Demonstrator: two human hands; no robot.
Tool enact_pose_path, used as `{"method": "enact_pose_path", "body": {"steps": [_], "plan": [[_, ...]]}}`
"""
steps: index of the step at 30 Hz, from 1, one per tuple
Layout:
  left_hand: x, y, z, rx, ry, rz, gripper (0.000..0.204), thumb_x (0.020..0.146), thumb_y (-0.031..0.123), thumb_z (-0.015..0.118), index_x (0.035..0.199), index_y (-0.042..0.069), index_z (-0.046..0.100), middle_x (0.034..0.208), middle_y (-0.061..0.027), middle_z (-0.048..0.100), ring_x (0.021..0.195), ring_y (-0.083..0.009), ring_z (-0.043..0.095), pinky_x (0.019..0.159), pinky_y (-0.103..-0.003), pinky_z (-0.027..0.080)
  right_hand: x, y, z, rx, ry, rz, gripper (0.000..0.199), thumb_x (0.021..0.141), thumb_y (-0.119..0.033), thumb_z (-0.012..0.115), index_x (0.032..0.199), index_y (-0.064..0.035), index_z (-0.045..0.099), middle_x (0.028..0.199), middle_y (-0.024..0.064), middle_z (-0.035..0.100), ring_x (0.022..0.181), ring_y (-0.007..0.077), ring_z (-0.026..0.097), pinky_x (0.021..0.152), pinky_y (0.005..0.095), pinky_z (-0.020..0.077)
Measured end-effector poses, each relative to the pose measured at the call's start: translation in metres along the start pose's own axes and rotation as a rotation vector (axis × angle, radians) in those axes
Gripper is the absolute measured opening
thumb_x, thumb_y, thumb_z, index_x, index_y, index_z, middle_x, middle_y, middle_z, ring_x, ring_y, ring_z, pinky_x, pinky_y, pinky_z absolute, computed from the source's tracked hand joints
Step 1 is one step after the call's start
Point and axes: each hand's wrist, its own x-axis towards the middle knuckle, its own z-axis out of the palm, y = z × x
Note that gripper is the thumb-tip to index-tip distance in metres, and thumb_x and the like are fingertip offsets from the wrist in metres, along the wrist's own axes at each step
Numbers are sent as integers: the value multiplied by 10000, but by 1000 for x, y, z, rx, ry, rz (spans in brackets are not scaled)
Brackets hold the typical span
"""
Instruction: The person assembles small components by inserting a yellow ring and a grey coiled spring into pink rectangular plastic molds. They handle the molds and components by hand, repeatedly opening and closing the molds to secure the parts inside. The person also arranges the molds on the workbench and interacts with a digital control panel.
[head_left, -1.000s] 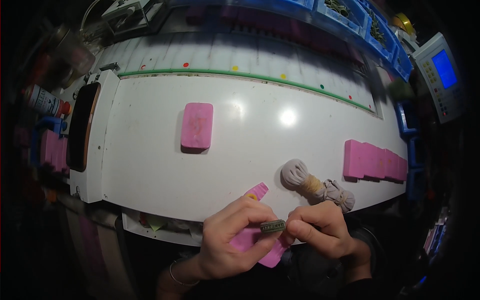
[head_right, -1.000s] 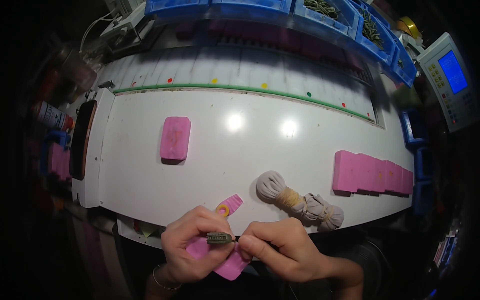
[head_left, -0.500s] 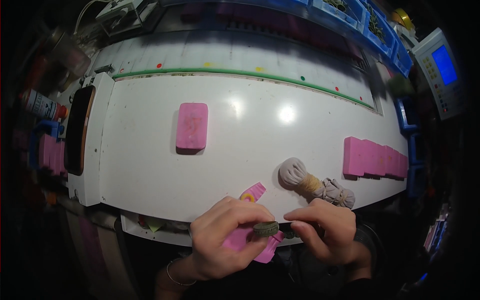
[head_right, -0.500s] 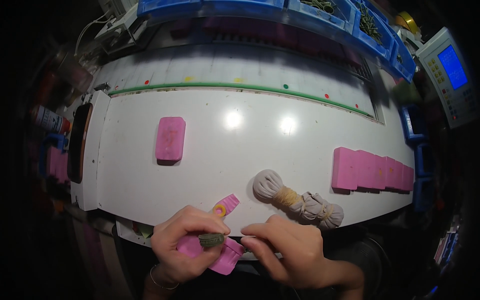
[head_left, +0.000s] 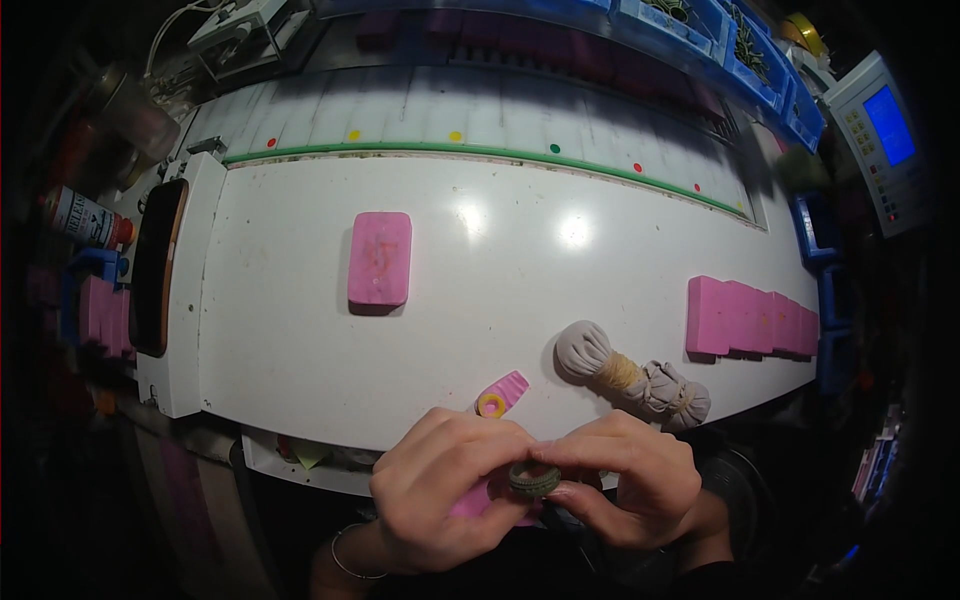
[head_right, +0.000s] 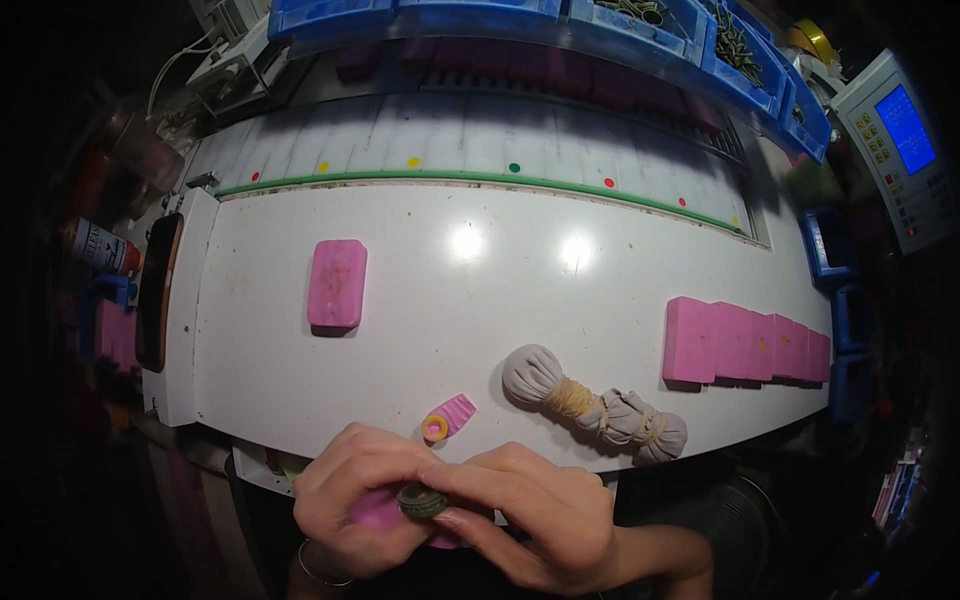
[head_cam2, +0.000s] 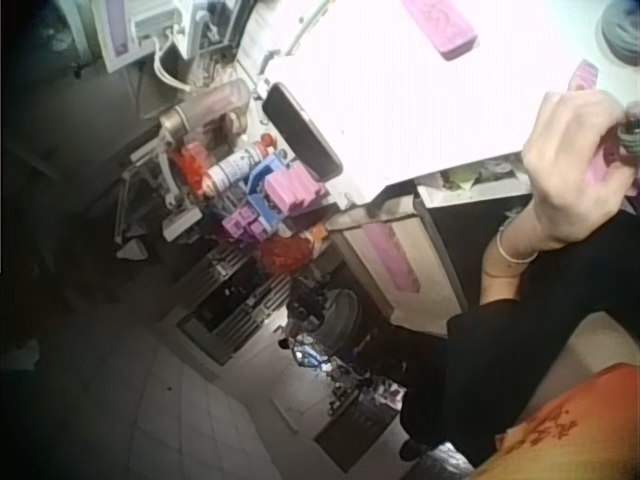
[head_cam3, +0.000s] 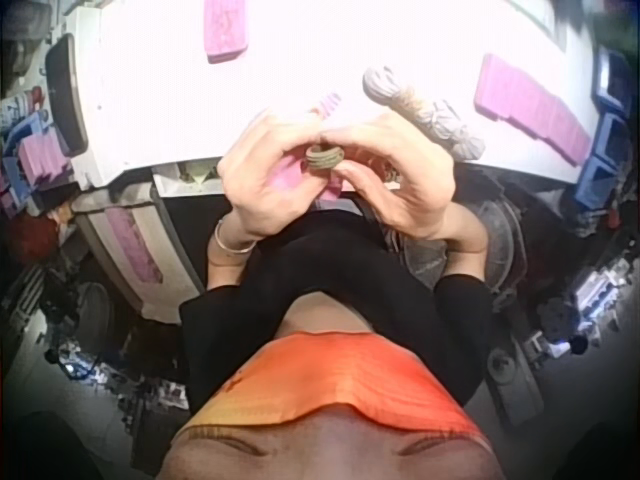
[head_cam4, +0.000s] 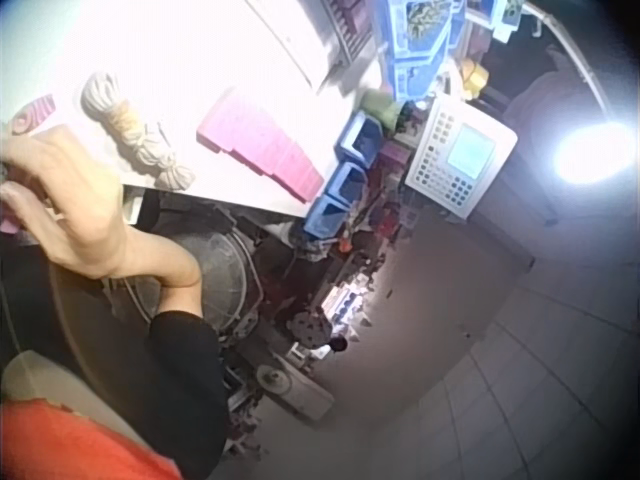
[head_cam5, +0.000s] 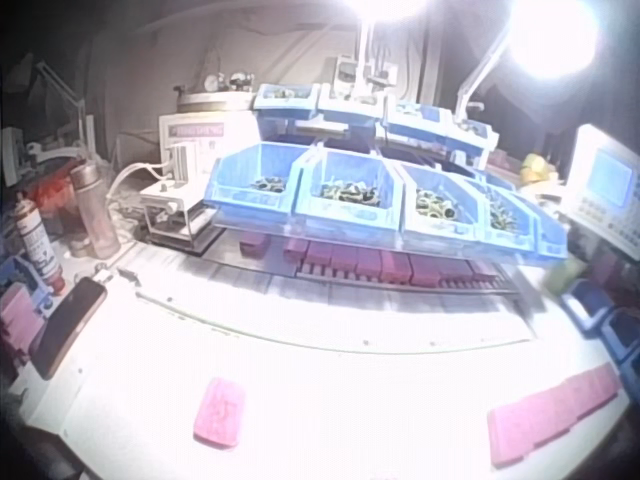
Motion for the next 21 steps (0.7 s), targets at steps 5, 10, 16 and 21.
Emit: {"method": "enact_pose_path", "body": {"steps": [5,10,16,21], "plan": [[1,1,1,-12,5,-4,318,549,-48,749,834,10,621,742,-77,609,629,-225,587,543,-293,474,1,1,0,53,-8,-3,296,706,53,709,988,66,621,813,148,652,680,184,624,590,242,483],[1,4,-6,-8,-62,-49,316,545,-50,746,830,12,624,749,-79,616,628,-222,589,544,-289,477,3,1,-5,258,-80,119,204,731,55,683,927,79,635,794,145,641,648,159,601,591,233,465],[2,10,-9,27,-100,-97,329,594,-23,745,907,-8,647,771,-90,634,662,-202,610,578,-276,496,-6,8,-4,428,-71,208,140,747,55,668,876,88,628,784,147,638,636,144,580,593,234,459],[5,18,-19,-50,-137,-113,389,600,50,787,966,8,660,844,-87,644,673,-206,610,593,-276,499,-8,5,-7,402,-94,223,134,748,60,661,872,91,621,782,152,642,655,153,589,594,236,461]]}}
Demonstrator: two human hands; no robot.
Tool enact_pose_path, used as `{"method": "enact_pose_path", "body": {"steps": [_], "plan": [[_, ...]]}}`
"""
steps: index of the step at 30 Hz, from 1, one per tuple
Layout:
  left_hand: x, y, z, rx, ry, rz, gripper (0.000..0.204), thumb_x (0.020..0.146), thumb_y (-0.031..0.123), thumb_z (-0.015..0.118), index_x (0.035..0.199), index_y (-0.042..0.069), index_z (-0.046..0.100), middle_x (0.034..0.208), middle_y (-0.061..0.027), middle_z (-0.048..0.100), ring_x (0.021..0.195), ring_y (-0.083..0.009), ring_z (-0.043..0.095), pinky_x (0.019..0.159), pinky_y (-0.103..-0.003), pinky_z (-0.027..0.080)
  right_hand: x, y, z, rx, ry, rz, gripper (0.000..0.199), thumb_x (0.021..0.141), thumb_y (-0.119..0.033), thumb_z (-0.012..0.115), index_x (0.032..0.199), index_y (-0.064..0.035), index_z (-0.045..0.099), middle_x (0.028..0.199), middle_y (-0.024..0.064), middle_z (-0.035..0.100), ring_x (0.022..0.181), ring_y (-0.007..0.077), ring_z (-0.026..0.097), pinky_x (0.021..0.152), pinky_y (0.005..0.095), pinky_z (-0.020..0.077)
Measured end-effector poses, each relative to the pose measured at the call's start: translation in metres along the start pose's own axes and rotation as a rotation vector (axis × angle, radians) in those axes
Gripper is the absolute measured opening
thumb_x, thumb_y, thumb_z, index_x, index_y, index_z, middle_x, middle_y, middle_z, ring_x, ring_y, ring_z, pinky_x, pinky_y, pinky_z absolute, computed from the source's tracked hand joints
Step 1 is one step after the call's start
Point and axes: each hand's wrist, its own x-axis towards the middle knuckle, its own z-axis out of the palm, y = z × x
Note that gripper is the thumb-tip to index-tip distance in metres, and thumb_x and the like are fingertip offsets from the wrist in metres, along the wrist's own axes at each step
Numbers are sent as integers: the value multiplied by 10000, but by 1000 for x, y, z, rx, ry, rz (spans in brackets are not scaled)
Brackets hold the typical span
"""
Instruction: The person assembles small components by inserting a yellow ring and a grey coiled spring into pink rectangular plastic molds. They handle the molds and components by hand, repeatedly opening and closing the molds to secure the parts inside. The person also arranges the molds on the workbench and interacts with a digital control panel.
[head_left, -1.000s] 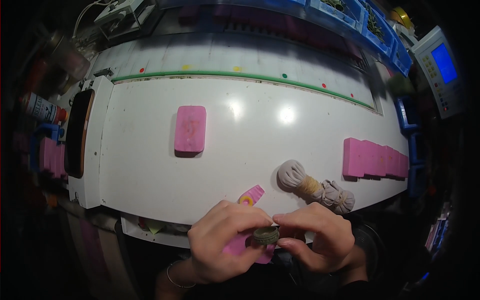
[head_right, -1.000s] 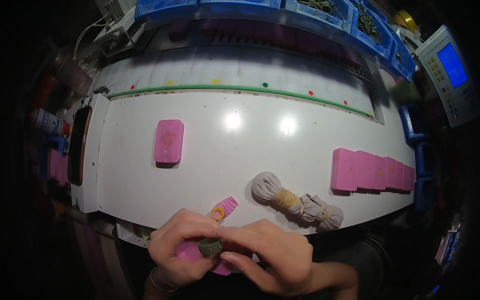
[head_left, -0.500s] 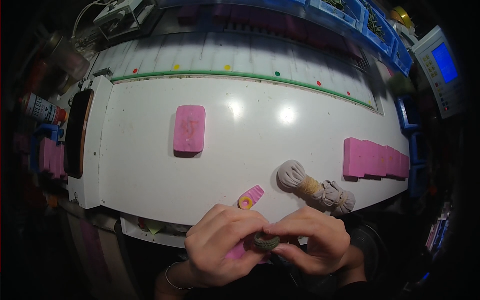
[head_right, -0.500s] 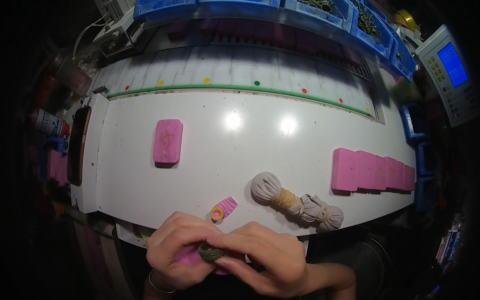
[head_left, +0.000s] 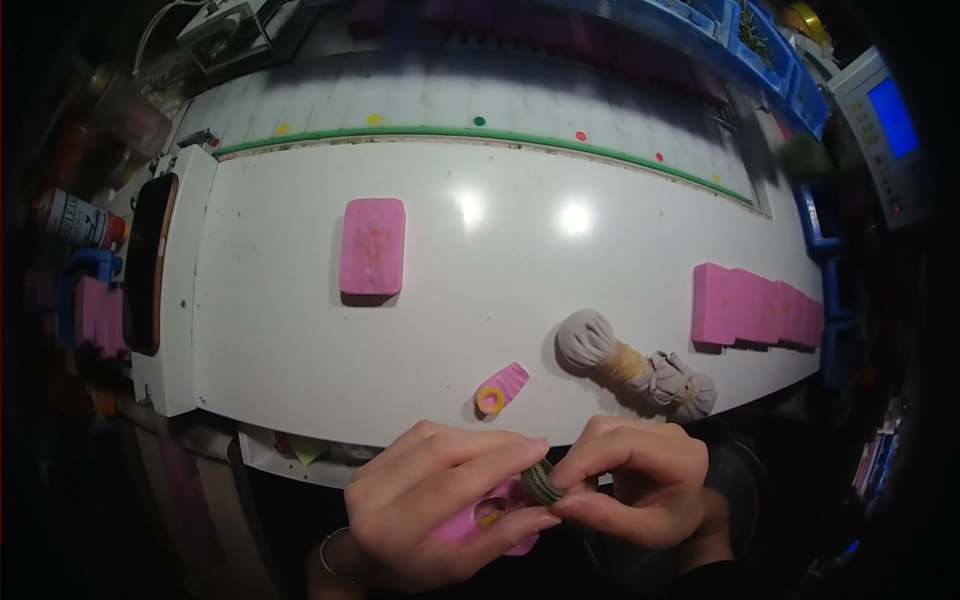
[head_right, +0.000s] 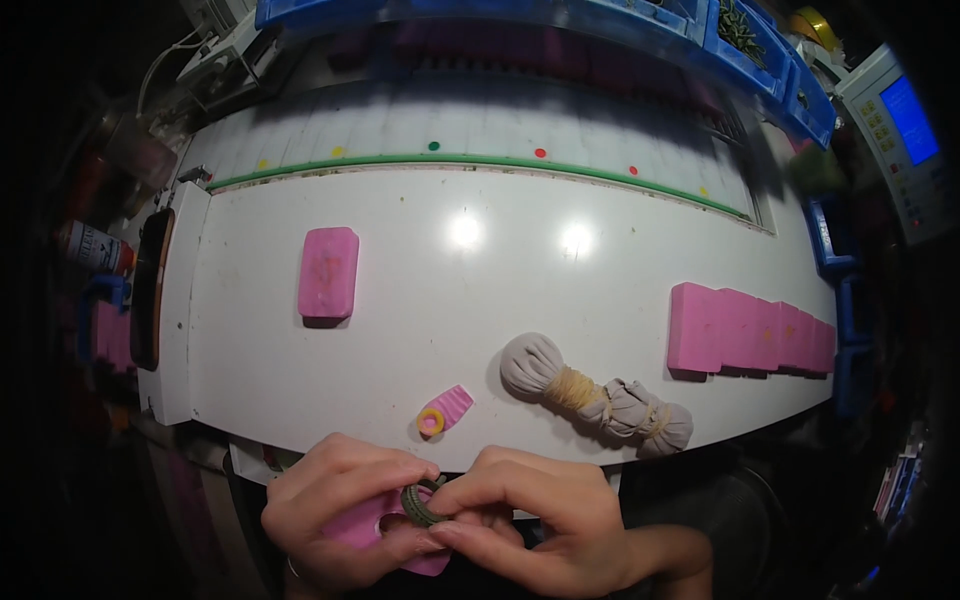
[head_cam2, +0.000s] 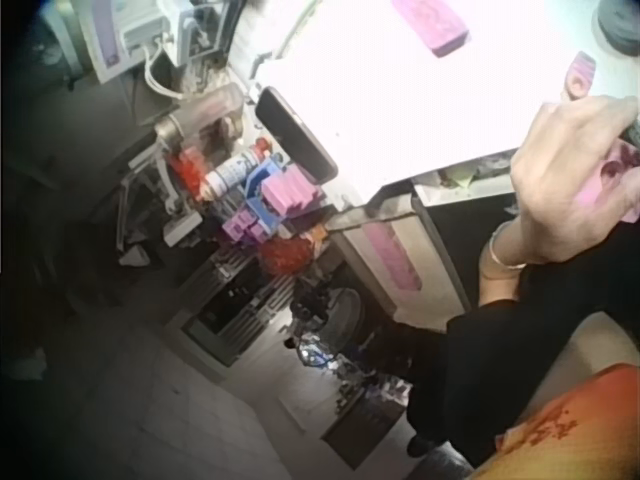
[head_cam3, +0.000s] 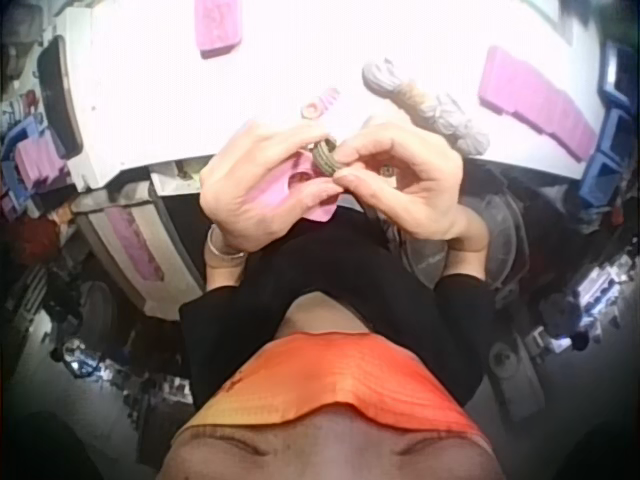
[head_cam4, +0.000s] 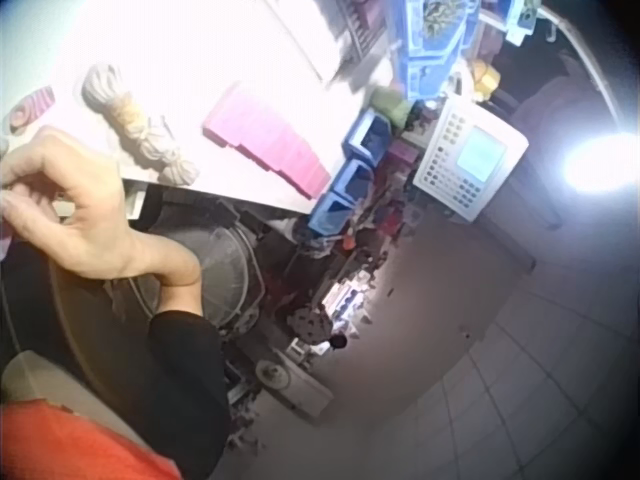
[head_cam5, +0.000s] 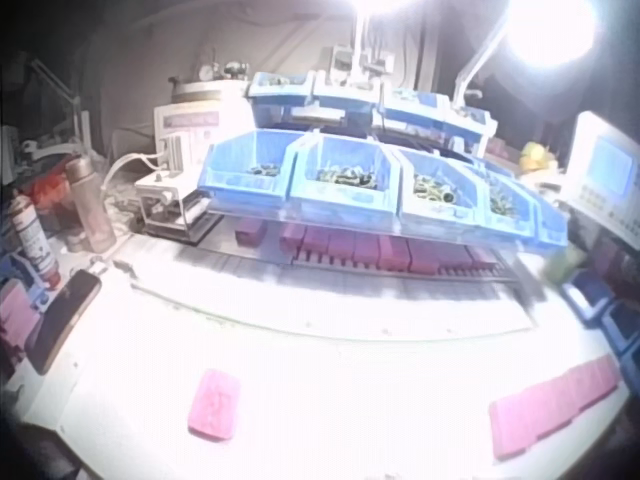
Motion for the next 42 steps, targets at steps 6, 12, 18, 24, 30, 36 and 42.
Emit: {"method": "enact_pose_path", "body": {"steps": [6,12,18,24,30,36,42], "plan": [[0,-4,4,48,-20,59,327,663,83,758,960,-2,652,854,-96,639,686,-206,606,609,-284,493,-3,6,4,49,58,-28,120,757,71,635,874,85,613,774,142,637,650,147,583,589,236,455],[-1,-5,5,31,-46,36,365,630,51,762,977,5,661,885,-85,648,704,-202,613,630,-277,498,4,-2,1,54,-4,60,93,798,50,579,882,76,609,739,121,602,599,119,545,547,216,425],[-3,2,9,134,34,73,360,632,55,776,964,-19,658,844,-117,638,668,-224,593,594,-292,477,-4,0,6,190,64,130,127,852,7,514,895,91,598,748,125,580,559,104,530,516,207,417],[-2,-3,5,26,-50,-14,359,663,108,771,984,-6,657,867,-95,648,697,-210,614,629,-279,498,-5,3,5,184,78,158,151,879,-34,512,905,85,601,748,125,580,564,103,529,517,212,415],[-2,-2,3,26,-60,-47,351,675,146,786,976,10,664,813,-71,640,672,-192,611,614,-270,496,-4,4,6,219,45,164,167,894,-57,510,902,83,601,736,120,582,576,105,511,528,220,395],[-4,-1,0,26,-49,-61,347,670,155,792,966,20,669,777,-56,634,650,-177,601,600,-261,492,-5,5,9,242,39,204,182,896,-76,509,899,82,601,731,117,584,589,109,498,537,228,382],[-2,-3,1,52,-55,-4,347,668,103,778,982,13,662,809,-78,632,642,-186,591,589,-264,485,-4,9,10,245,71,185,189,897,-91,515,879,77,597,735,117,589,607,113,500,549,232,386]]}}
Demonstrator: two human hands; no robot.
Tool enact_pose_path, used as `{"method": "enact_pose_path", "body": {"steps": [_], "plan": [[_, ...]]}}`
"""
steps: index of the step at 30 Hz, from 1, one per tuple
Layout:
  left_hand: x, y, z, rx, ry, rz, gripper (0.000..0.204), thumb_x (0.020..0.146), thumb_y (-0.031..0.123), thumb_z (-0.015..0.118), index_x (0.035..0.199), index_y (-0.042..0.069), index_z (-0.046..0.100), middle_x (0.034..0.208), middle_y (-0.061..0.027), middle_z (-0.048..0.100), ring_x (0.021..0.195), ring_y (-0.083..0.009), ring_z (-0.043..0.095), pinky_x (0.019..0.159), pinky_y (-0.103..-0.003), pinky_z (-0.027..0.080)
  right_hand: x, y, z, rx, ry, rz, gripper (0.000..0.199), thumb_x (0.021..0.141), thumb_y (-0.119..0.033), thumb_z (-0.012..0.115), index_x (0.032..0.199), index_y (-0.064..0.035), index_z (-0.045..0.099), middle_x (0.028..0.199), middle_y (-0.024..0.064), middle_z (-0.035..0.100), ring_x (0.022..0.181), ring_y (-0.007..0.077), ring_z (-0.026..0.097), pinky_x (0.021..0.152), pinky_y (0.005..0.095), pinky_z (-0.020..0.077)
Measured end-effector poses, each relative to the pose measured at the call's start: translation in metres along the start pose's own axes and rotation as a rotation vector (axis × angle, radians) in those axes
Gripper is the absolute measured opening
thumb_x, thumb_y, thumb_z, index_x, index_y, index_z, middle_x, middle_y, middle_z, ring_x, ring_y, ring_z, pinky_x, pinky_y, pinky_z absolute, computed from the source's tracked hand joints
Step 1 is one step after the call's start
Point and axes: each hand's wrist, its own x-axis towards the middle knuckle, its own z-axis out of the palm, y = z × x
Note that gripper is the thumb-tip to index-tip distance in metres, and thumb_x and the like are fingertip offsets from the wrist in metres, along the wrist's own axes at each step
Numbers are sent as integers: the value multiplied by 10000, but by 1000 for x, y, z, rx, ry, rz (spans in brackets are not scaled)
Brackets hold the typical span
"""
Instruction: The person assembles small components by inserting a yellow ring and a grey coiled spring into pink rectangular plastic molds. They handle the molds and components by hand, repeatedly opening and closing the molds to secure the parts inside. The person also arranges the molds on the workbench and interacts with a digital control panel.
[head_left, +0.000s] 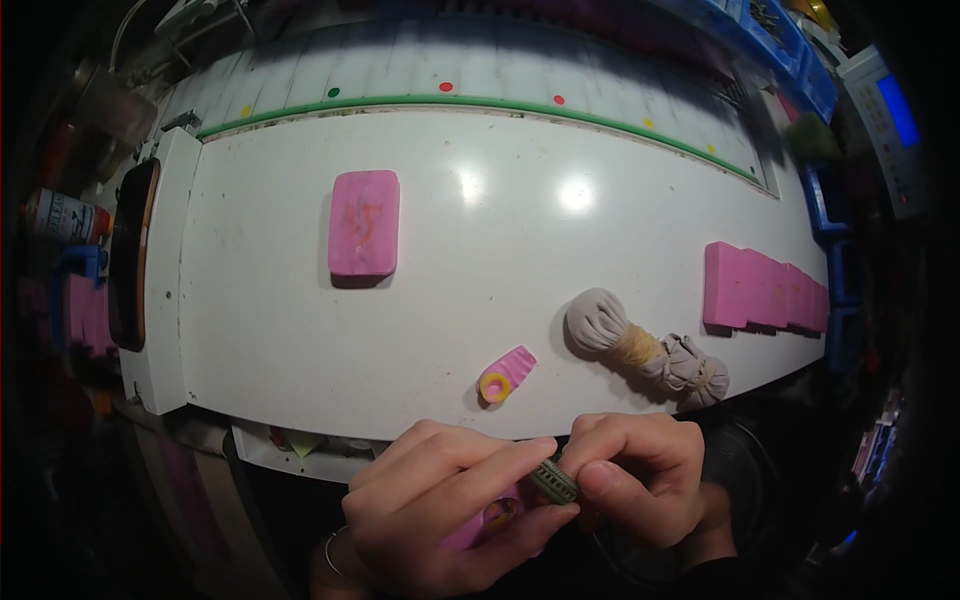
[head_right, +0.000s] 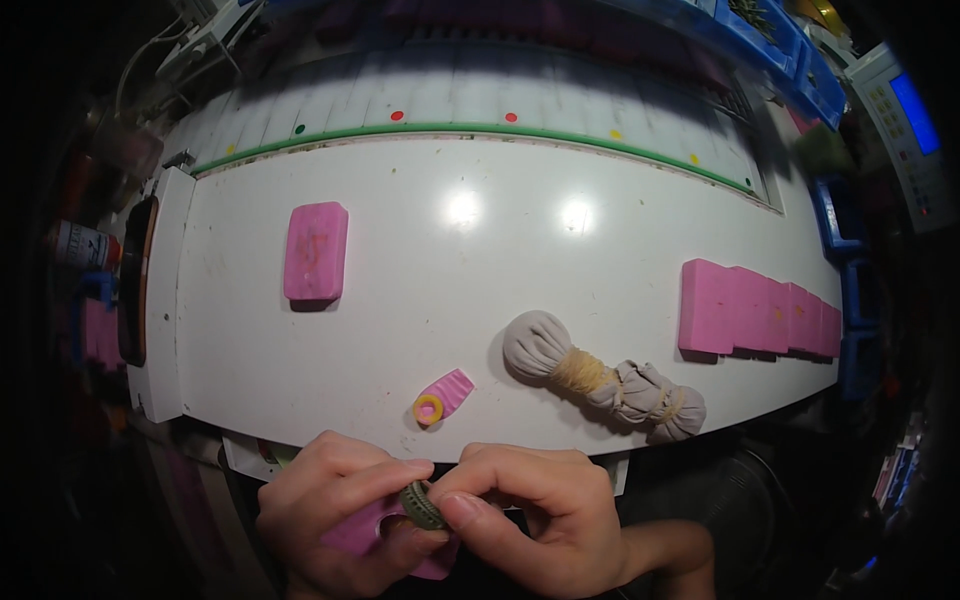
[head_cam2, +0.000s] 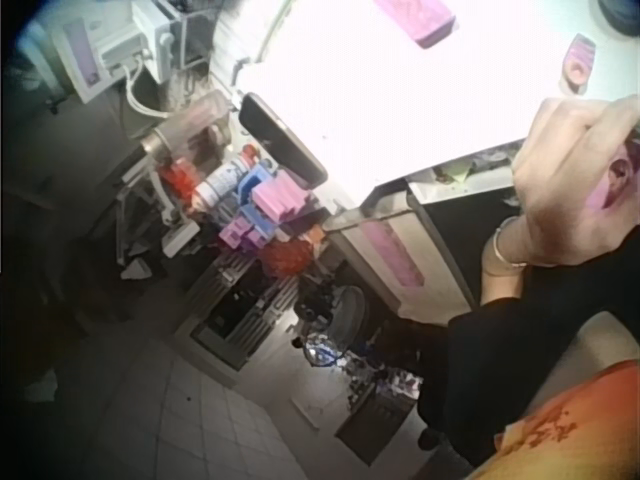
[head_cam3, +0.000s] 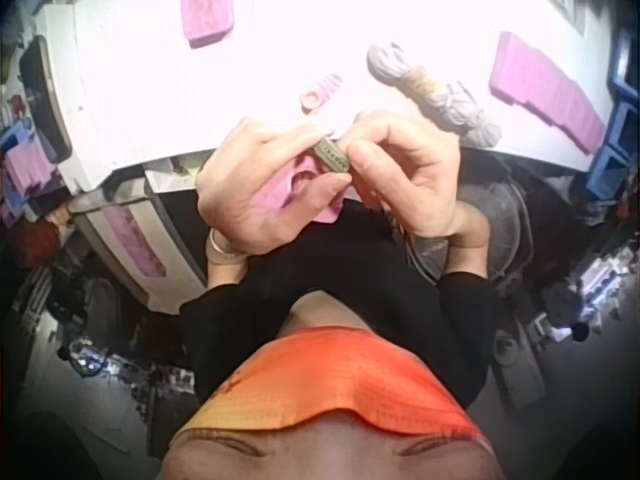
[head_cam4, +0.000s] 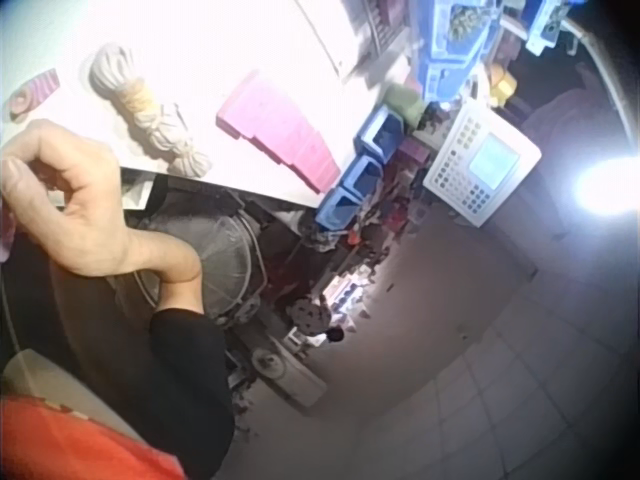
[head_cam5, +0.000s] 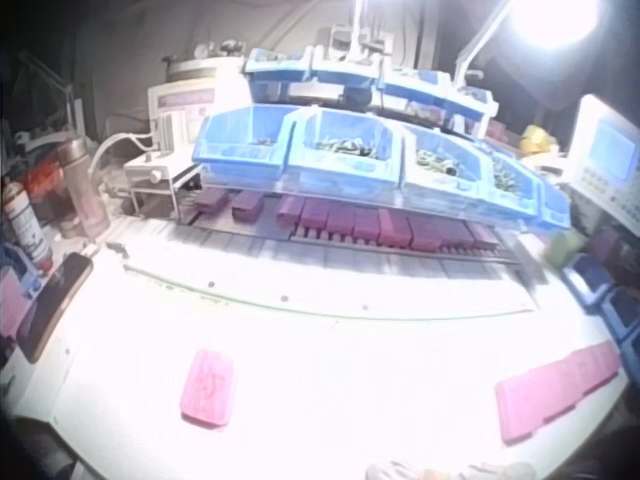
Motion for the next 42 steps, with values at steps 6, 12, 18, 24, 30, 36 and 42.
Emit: {"method": "enact_pose_path", "body": {"steps": [6,12,18,24,30,36,42], "plan": [[0,27,4,-162,164,-367,382,635,74,785,991,10,663,810,-112,634,651,-212,589,569,-277,469,0,1,2,-39,-20,-34,190,900,-98,517,875,73,596,740,118,597,601,113,517,548,228,401],[-5,-3,10,21,150,52,378,646,35,762,1007,7,653,876,-116,628,677,-207,601,601,-277,490,9,0,7,-183,25,-258,171,893,-61,499,869,81,591,700,126,601,520,113,525,469,217,400],[-1,-7,2,-38,31,16,357,695,54,750,1033,19,641,883,-72,619,637,-159,594,595,-241,506,5,4,4,-223,18,-201,156,883,-33,493,869,90,588,695,133,605,506,106,522,463,210,403],[-3,-7,4,-99,56,21,379,701,9,735,1061,4,619,919,-101,597,666,-143,606,575,-234,527,3,4,7,-183,36,-187,159,879,-19,479,879,93,591,696,133,600,507,105,530,465,207,411],[-5,-8,4,-110,73,52,376,705,0,729,1062,-4,614,926,-107,587,673,-144,612,575,-237,532,0,5,10,-166,61,-166,160,876,-11,471,891,96,589,685,133,594,496,99,531,461,203,414],[-6,-8,6,-121,83,55,363,705,-2,727,1051,-9,620,931,-107,584,676,-145,614,577,-236,532,-1,6,11,-135,56,-174,177,900,-39,464,901,89,586,700,134,592,504,99,531,464,208,418],[-5,7,7,-199,193,-174,353,684,2,732,1023,-3,638,922,-108,595,702,-173,615,597,-254,521,-3,7,10,-98,27,-173,183,908,-66,477,910,85,582,744,137,599,519,101,531,481,213,430]]}}
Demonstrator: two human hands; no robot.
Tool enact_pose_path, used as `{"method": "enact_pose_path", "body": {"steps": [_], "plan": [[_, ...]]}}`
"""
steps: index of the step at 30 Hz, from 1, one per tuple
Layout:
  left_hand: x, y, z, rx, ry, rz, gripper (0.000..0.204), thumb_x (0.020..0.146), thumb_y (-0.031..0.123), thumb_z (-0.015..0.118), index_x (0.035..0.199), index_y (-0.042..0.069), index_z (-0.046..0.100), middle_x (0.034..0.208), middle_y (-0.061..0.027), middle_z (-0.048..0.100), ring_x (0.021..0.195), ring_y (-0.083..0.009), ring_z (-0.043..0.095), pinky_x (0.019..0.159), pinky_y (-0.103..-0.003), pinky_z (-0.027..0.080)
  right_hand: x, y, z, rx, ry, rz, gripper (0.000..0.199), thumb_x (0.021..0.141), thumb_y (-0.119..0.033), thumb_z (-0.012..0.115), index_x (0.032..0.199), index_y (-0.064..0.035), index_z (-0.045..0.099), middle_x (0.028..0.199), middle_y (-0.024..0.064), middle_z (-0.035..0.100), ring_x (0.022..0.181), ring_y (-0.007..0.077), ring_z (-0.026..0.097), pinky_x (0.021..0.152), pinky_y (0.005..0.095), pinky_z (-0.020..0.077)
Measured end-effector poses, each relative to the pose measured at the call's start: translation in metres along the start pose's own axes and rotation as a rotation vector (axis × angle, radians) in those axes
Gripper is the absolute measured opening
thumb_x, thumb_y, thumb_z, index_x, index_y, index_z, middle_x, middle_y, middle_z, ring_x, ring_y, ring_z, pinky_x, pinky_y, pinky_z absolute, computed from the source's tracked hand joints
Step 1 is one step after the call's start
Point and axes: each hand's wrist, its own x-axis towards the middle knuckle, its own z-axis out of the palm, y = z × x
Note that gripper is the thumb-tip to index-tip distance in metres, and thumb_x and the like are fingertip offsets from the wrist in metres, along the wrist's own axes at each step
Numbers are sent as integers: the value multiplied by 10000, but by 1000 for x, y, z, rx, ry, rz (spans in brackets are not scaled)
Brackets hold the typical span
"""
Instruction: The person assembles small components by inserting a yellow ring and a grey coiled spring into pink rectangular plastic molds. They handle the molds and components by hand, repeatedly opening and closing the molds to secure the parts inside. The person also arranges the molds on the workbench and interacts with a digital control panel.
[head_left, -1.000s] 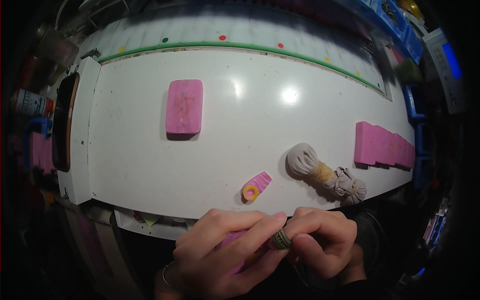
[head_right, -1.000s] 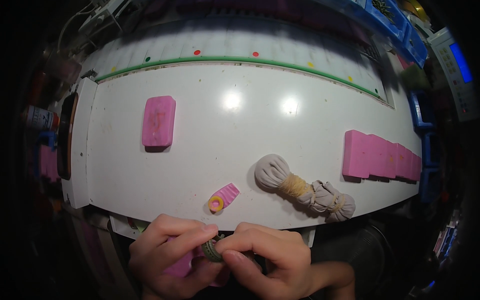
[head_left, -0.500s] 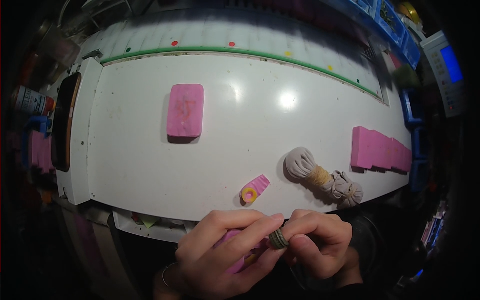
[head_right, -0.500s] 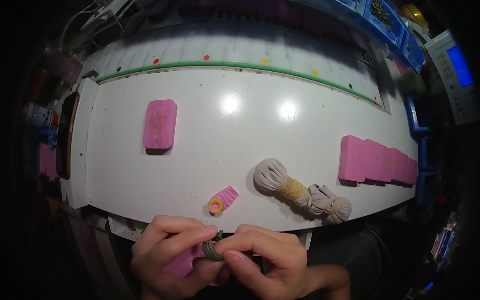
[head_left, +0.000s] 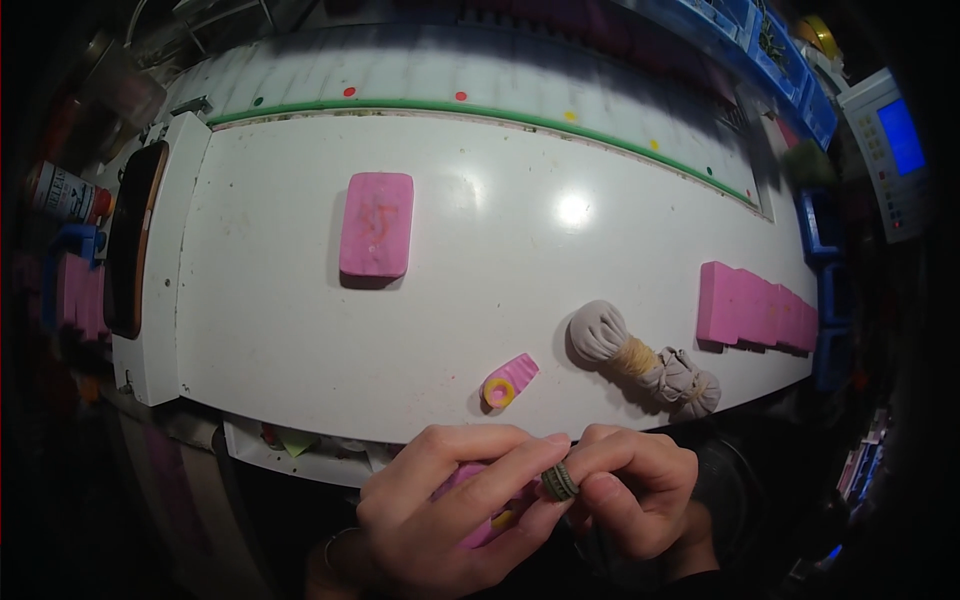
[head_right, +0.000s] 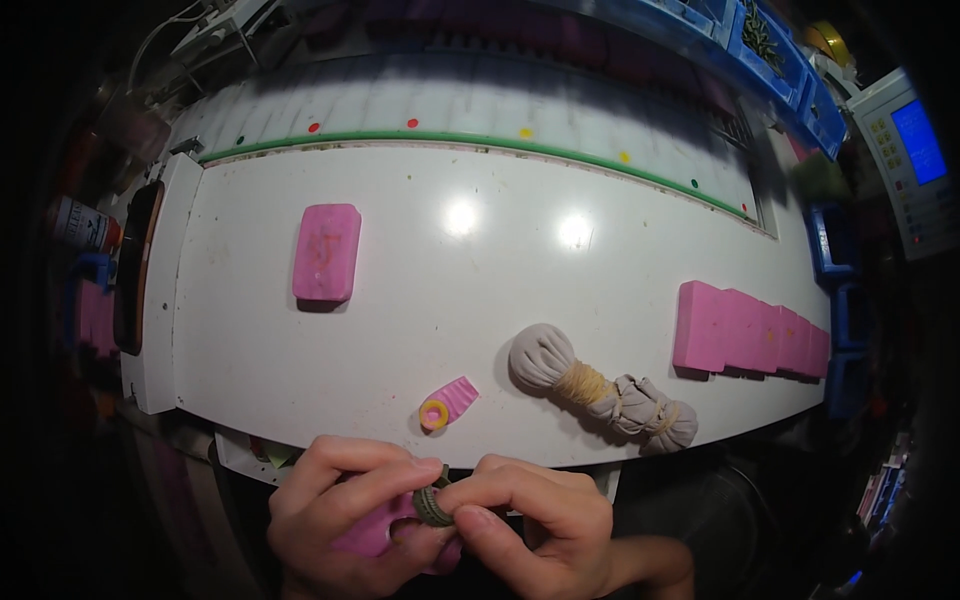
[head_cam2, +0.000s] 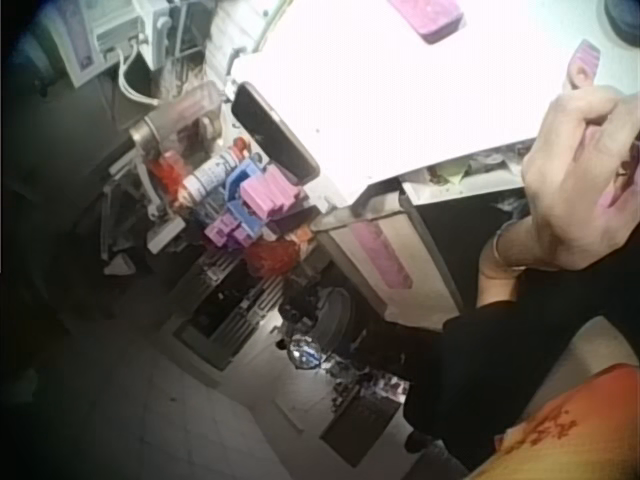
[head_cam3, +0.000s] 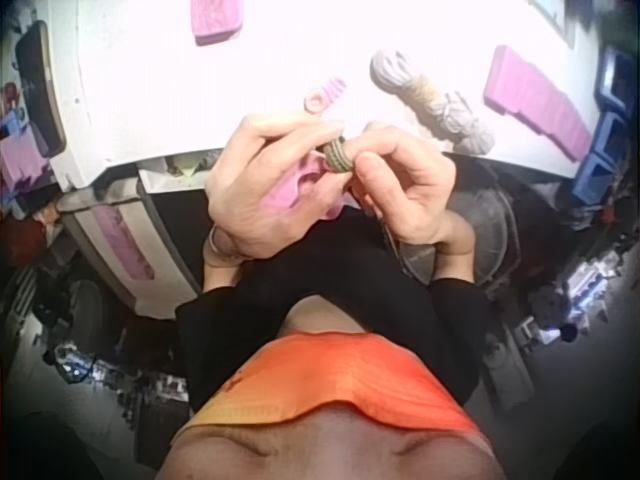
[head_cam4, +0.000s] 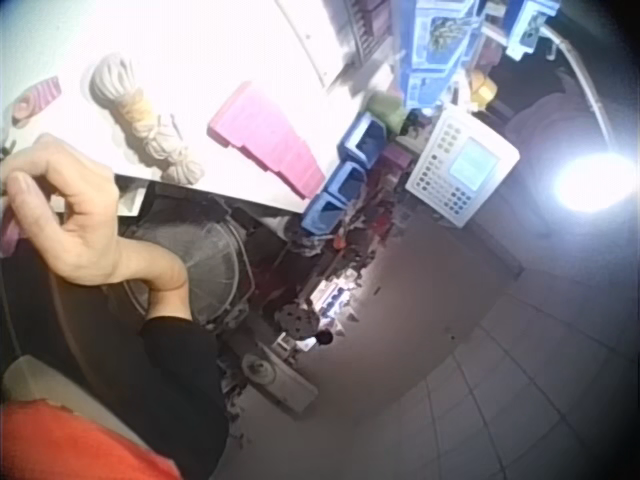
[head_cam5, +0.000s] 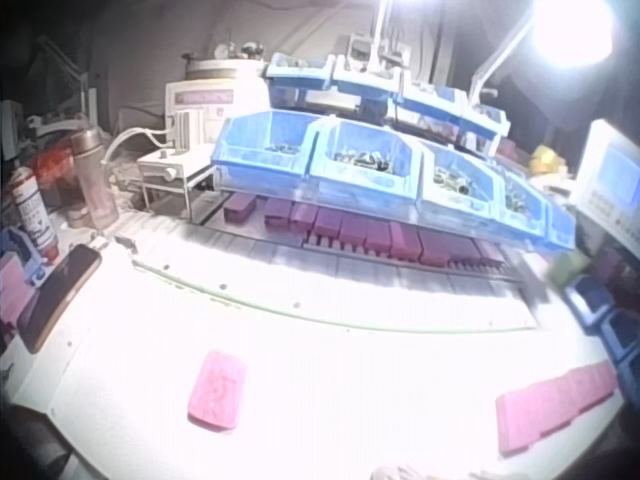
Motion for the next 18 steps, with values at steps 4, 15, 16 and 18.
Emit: {"method": "enact_pose_path", "body": {"steps": [4,15,16,18], "plan": [[-3,3,3,74,58,36,384,640,8,746,1009,8,642,915,-125,615,765,-233,610,644,-289,497,-1,0,0,11,2,16,169,901,-59,490,915,83,580,769,144,602,528,103,532,491,213,435],[-1,-17,1,206,-41,286,385,638,-16,730,1011,17,645,916,-123,603,757,-229,603,634,-289,497,-3,3,0,77,33,76,135,874,-31,515,917,79,580,752,134,586,544,105,521,502,214,421],[-1,-12,1,206,-38,269,385,637,-21,727,1012,19,646,911,-121,599,752,-225,601,629,-286,497,-3,3,0,70,28,74,127,867,-23,521,917,78,580,749,132,584,551,106,518,504,215,417],[-2,-9,2,198,-27,224,386,636,-28,724,1010,21,647,902,-116,593,743,-218,597,619,-282,496,-3,4,0,57,20,71,115,854,-6,532,918,77,579,744,128,579,563,108,514,509,216,408]]}}
